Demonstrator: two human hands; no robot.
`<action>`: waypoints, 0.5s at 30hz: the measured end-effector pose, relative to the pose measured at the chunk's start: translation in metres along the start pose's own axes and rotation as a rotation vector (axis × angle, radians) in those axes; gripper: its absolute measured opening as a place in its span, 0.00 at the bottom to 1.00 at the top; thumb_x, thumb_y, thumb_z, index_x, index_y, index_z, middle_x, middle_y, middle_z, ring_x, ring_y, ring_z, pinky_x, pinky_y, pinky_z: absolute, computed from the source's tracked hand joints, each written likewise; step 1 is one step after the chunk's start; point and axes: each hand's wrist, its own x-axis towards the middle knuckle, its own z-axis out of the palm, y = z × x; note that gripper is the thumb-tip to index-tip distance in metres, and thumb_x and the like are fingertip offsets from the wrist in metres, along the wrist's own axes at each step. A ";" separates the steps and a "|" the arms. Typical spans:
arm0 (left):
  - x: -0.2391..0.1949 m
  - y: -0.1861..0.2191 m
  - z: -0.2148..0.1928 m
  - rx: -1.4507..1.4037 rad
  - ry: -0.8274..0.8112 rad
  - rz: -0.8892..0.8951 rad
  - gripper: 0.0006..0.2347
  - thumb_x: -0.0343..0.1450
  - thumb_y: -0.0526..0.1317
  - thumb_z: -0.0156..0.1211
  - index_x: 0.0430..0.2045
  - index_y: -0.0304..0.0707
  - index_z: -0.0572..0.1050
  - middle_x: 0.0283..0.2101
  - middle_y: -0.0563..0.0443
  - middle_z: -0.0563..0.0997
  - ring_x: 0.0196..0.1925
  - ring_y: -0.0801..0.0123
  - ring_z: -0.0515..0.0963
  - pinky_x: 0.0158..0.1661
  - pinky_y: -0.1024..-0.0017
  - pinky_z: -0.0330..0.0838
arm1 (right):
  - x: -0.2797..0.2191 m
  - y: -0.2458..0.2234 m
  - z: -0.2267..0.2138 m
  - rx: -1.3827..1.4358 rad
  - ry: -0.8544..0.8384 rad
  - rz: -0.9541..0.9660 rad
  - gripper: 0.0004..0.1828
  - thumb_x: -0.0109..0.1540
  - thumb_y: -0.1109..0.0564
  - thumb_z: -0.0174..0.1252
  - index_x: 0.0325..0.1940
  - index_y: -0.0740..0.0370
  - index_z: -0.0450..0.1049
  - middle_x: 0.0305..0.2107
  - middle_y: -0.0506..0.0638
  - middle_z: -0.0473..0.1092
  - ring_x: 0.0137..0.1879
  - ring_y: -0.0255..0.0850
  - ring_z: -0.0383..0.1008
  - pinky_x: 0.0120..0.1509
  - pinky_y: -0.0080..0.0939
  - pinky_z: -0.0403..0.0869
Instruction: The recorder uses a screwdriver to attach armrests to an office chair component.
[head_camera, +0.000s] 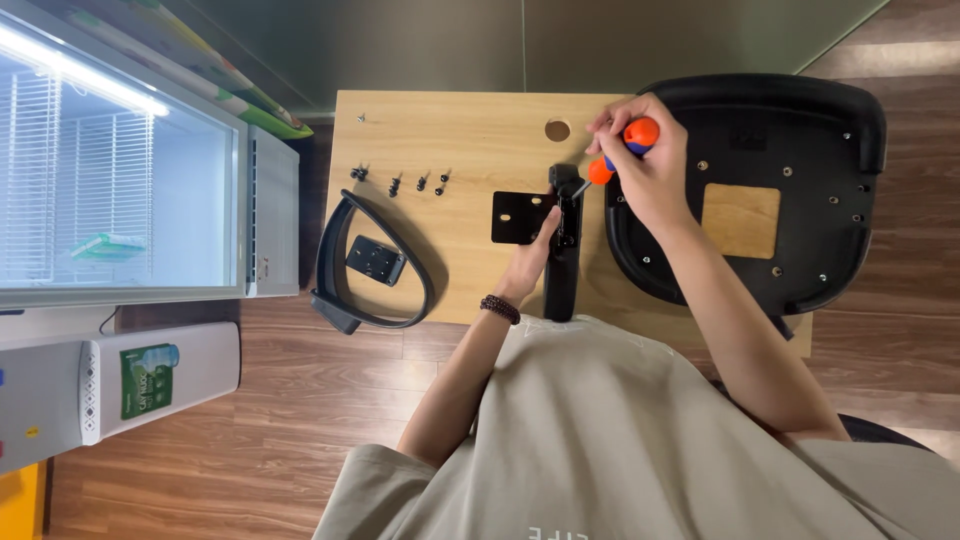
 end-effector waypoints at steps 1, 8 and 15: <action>-0.002 0.004 0.002 -0.002 0.002 0.000 0.30 0.76 0.54 0.56 0.68 0.30 0.64 0.64 0.50 0.71 0.64 0.72 0.67 0.64 0.73 0.60 | 0.000 0.002 0.000 -0.001 -0.002 0.001 0.08 0.70 0.73 0.54 0.42 0.66 0.64 0.43 0.57 0.73 0.45 0.38 0.76 0.55 0.39 0.78; -0.014 0.013 0.009 -0.030 -0.050 0.028 0.30 0.77 0.50 0.53 0.75 0.41 0.54 0.67 0.54 0.68 0.67 0.75 0.64 0.67 0.74 0.54 | -0.001 0.004 0.002 0.025 0.027 0.023 0.08 0.70 0.73 0.54 0.42 0.65 0.64 0.42 0.56 0.72 0.43 0.37 0.75 0.54 0.39 0.78; -0.016 0.008 0.011 -0.044 -0.070 0.030 0.30 0.78 0.50 0.53 0.76 0.43 0.53 0.67 0.52 0.67 0.67 0.74 0.63 0.68 0.74 0.53 | -0.008 0.002 0.001 -0.037 0.030 0.015 0.09 0.69 0.74 0.54 0.41 0.65 0.64 0.42 0.56 0.72 0.43 0.37 0.75 0.52 0.38 0.77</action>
